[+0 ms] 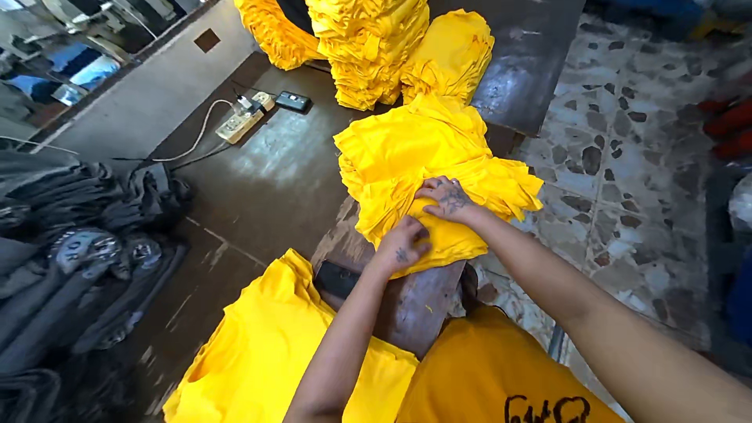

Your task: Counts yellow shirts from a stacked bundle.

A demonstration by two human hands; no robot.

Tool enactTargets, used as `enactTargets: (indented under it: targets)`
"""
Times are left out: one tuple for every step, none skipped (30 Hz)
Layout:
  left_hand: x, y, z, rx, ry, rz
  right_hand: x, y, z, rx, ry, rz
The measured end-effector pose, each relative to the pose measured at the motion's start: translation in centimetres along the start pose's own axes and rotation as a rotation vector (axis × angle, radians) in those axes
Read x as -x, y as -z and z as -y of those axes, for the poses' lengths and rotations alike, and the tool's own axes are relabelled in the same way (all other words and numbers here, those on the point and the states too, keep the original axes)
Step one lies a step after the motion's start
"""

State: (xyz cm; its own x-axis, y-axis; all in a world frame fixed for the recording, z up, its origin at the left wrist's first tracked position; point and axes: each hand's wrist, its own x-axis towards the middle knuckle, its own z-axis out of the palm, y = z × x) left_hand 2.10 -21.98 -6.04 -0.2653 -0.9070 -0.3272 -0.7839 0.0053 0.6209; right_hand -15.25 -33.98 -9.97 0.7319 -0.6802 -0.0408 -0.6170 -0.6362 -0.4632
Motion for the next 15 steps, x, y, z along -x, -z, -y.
enactTargets:
  targets:
    - [0.1,0.2,-0.8,-0.096,0.063,0.123,0.1,-0.1,0.1,0.001,0.008,-0.005]
    - [-0.1,0.2,-0.8,-0.146,0.121,0.195,0.2,-0.2,0.1,0.002,0.016,-0.009]
    - [-0.2,0.1,-0.3,-0.137,0.145,0.203,0.5,-0.2,0.1,-0.005,0.021,-0.004]
    - [-0.2,0.2,0.1,-0.077,0.134,0.173,0.9,0.0,0.3,-0.027,0.022,0.005]
    - [-0.1,0.8,0.1,0.005,0.107,0.142,1.2,0.5,0.4,-0.062,0.021,0.007]
    - [0.2,1.4,-0.2,0.096,0.084,0.127,1.9,0.9,0.5,-0.112,0.020,0.003]
    - [0.7,1.7,-0.2,0.181,0.069,0.107,2.9,1.0,0.6,-0.173,0.024,-0.020]
    - [1.1,2.0,-0.1,0.244,0.064,0.087,3.9,1.1,0.7,-0.234,0.023,-0.057]
    - [1.5,2.3,0.2,0.287,0.066,0.069,5.0,1.2,1.1,-0.285,0.014,-0.102]
    - [1.8,2.7,0.4,0.313,0.078,0.059,6.3,1.2,1.6,-0.309,0.004,-0.167]
    - [2.1,2.8,0.6,0.325,0.091,0.051,7.6,0.5,2.2,-0.300,0.010,-0.274]
    - [2.2,2.7,0.8,0.329,0.097,0.039,8.6,-0.4,2.6,-0.268,0.030,-0.393]
    - [2.1,2.5,1.0,0.331,0.099,0.029,9.5,-1.2,3.2,-0.224,0.046,-0.473]
    - [2.0,2.3,1.3,0.333,0.095,0.023,10.0,-1.6,3.8,-0.192,0.043,-0.474]
    - [1.8,2.1,1.4,0.338,0.090,0.021,10.3,-1.8,4.4,-0.177,0.014,-0.407]
